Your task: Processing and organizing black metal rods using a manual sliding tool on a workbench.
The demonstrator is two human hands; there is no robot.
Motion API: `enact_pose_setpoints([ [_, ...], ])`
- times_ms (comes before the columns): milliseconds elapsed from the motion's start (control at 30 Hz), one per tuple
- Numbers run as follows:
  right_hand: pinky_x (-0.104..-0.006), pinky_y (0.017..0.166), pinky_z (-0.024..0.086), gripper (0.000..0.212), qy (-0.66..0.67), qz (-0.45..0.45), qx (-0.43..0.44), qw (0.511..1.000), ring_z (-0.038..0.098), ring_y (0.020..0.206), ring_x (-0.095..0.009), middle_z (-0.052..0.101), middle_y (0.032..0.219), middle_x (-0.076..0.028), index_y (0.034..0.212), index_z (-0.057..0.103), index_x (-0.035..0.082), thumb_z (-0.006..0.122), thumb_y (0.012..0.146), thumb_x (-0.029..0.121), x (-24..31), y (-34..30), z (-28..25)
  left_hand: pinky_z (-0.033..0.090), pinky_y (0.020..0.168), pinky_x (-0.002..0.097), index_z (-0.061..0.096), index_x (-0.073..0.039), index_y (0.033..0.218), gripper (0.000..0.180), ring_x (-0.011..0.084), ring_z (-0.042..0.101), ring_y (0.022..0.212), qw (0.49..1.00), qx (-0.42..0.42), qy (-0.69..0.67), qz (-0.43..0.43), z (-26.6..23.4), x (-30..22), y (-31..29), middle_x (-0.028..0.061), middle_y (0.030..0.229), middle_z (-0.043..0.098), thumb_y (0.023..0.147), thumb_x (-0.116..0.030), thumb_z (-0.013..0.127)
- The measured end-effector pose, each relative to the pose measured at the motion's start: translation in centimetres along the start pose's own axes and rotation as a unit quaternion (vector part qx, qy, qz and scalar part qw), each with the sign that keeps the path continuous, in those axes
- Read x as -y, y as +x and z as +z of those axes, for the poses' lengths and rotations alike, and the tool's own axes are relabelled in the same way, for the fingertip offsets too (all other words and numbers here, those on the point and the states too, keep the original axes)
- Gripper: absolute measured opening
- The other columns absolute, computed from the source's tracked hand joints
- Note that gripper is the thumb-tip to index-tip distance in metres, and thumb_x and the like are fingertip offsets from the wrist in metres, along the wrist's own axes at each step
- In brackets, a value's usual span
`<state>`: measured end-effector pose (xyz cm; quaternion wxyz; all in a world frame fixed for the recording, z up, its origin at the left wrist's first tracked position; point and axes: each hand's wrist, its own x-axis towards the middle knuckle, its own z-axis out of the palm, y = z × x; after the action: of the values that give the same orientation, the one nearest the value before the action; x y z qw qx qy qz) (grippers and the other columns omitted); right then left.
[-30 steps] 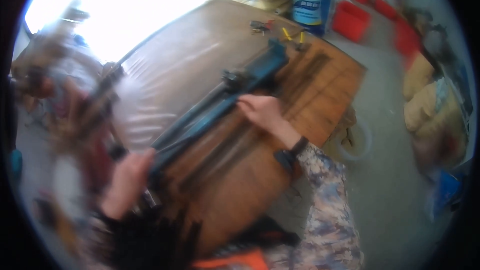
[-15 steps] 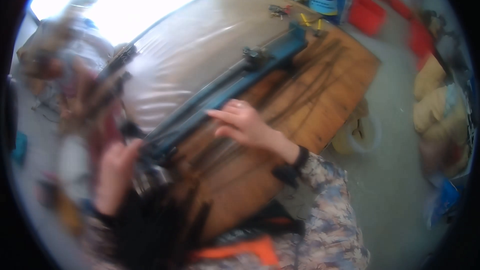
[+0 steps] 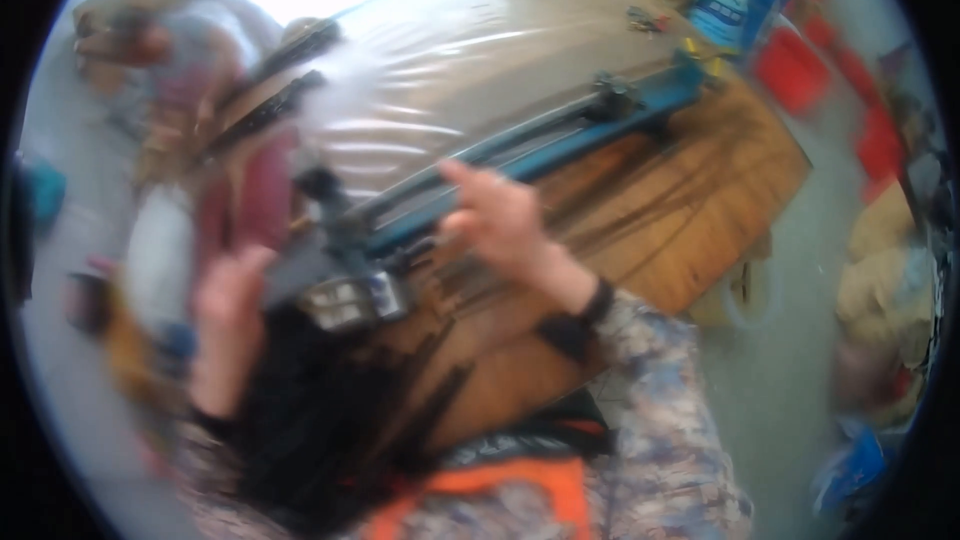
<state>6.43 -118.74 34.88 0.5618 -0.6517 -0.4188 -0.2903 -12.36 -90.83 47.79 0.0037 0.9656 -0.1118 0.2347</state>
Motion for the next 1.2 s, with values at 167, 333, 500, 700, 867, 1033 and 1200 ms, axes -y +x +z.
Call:
enact_pose_setpoints([
  [167, -0.029, 0.064, 0.052, 0.014, -0.134, 0.026, 0.163, 0.977, 0.066, 0.071, -0.017, 0.068, 0.085, -0.011, 0.108, 0.069, 0.002, 0.064, 0.099, 0.011, -4.2, -0.2, -0.7, 0.05, 0.071, 0.0429, 0.06, -0.003, 0.118, 0.022, 0.0383, 0.063, 0.083, 0.98, -0.036, 0.041, -0.192, -5.0, 4.8, -3.7, 0.0189, 0.091, 0.063, 0.096, 0.0, 0.06],
  [333, -0.0262, 0.068, 0.053, 0.01, 0.128, 0.174, 0.281, 0.935, 0.065, 0.072, -0.009, 0.07, 0.079, -0.003, 0.104, 0.07, 0.002, 0.067, 0.096, 0.008, -0.4, 5.8, 8.4, 0.048, 0.066, 0.0406, 0.063, -0.001, 0.112, 0.015, 0.0367, 0.06, 0.076, 0.979, -0.091, 0.011, -0.181, -6.0, 3.6, -4.7, 0.0191, 0.087, 0.06, 0.097, -0.003, 0.062],
  [500, -0.0296, 0.069, 0.051, 0.01, 0.118, 0.007, 0.292, 0.949, 0.065, 0.067, -0.017, 0.073, 0.083, -0.005, 0.092, 0.074, 0.004, 0.072, 0.093, 0.015, -0.3, 7.8, 13.1, 0.046, 0.063, 0.0402, 0.063, -0.001, 0.113, 0.017, 0.0353, 0.055, 0.069, 0.97, -0.085, 0.041, -0.225, -6.5, 4.0, -9.8, 0.0178, 0.081, 0.055, 0.097, -0.006, 0.065],
  [700, -0.034, 0.071, 0.05, 0.01, 0.122, -0.002, 0.389, 0.913, 0.068, 0.072, -0.024, 0.074, 0.085, -0.008, 0.093, 0.073, 0.008, 0.072, 0.091, 0.017, -0.7, 8.0, 15.2, 0.046, 0.061, 0.0395, 0.064, -0.001, 0.113, 0.018, 0.0342, 0.056, 0.068, 0.961, -0.071, 0.025, -0.268, -6.1, 4.3, -13.1, 0.0172, 0.08, 0.055, 0.096, -0.006, 0.066],
  [867, -0.0375, 0.069, 0.049, 0.009, -0.118, -0.147, 0.398, 0.898, 0.068, 0.073, -0.027, 0.07, 0.08, -0.009, 0.09, 0.069, 0.008, 0.073, 0.088, 0.016, -0.5, 7.7, 15.5, 0.046, 0.061, 0.0414, 0.065, -0.005, 0.115, 0.019, 0.0352, 0.058, 0.07, 0.966, -0.084, 0.032, -0.243, -3.8, 5.0, -11.5, 0.0165, 0.08, 0.056, 0.096, -0.01, 0.066],
  [1033, -0.0436, 0.088, 0.042, 0.012, -0.239, -0.14, 0.279, 0.92, 0.063, 0.085, -0.029, 0.067, 0.079, -0.007, 0.083, 0.067, 0.012, 0.067, 0.08, 0.0, -8.5, 6.2, 2.7, 0.05, 0.062, 0.0434, 0.068, -0.012, 0.112, 0.021, 0.0339, 0.063, 0.073, 0.971, -0.026, 0.082, -0.224, -2.1, 7.7, -12.0, 0.0125, 0.078, 0.058, 0.092, -0.018, 0.07],
  [1200, -0.0452, 0.095, 0.042, 0.005, -0.378, -0.088, 0.271, 0.881, 0.061, 0.094, -0.033, 0.067, 0.087, -0.011, 0.092, 0.067, 0.009, 0.065, 0.087, 0.009, -12.5, 5.3, -9.9, 0.055, 0.065, 0.0433, 0.068, -0.013, 0.1, 0.013, 0.0304, 0.068, 0.075, 0.997, -0.029, -0.014, -0.07, 6.5, 6.6, -3.2, 0.0089, 0.08, 0.065, 0.089, -0.02, 0.07],
])
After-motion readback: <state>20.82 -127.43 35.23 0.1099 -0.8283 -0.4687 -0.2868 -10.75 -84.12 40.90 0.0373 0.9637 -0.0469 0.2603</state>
